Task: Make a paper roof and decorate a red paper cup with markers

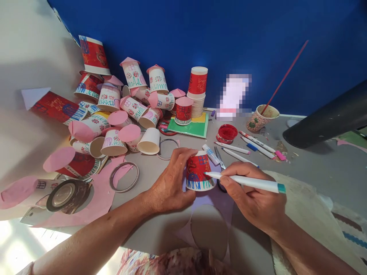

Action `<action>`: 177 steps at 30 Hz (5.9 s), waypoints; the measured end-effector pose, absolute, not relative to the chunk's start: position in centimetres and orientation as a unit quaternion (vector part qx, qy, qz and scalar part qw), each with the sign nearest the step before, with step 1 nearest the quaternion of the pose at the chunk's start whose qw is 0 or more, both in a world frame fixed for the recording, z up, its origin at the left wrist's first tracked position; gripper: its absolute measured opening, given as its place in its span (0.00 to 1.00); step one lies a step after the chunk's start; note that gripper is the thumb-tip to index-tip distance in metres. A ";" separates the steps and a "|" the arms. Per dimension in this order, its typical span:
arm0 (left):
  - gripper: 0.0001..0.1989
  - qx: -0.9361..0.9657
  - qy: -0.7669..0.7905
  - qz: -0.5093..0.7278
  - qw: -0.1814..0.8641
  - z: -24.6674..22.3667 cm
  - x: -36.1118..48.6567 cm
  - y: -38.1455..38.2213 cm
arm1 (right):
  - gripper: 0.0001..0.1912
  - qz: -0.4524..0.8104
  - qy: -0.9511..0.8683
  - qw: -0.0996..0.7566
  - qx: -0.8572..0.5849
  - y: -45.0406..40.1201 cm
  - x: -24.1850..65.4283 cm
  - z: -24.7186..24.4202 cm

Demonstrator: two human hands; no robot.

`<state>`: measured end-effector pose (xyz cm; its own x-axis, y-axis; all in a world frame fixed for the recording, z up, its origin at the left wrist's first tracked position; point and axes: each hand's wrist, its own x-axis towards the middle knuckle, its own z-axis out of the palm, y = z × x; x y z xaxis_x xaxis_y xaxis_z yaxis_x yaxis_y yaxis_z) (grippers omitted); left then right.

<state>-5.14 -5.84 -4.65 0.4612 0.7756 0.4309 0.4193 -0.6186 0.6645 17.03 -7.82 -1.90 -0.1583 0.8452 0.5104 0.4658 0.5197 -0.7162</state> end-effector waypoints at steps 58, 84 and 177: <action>0.46 0.826 0.357 0.371 0.228 -4.5 -5.0 -5.9 | 0.04 0.187 -0.762 0.464 -0.412 -7.8 16.7 -1.7; 0.48 0.823 0.360 0.371 0.235 -4.7 -5.0 -5.9 | 0.06 0.185 -0.740 0.472 -0.442 -7.6 16.8 -1.8; 0.41 0.790 0.375 0.393 0.283 -4.7 -5.1 -5.8 | 0.02 0.153 -0.782 0.477 -0.370 -7.4 17.4 -2.2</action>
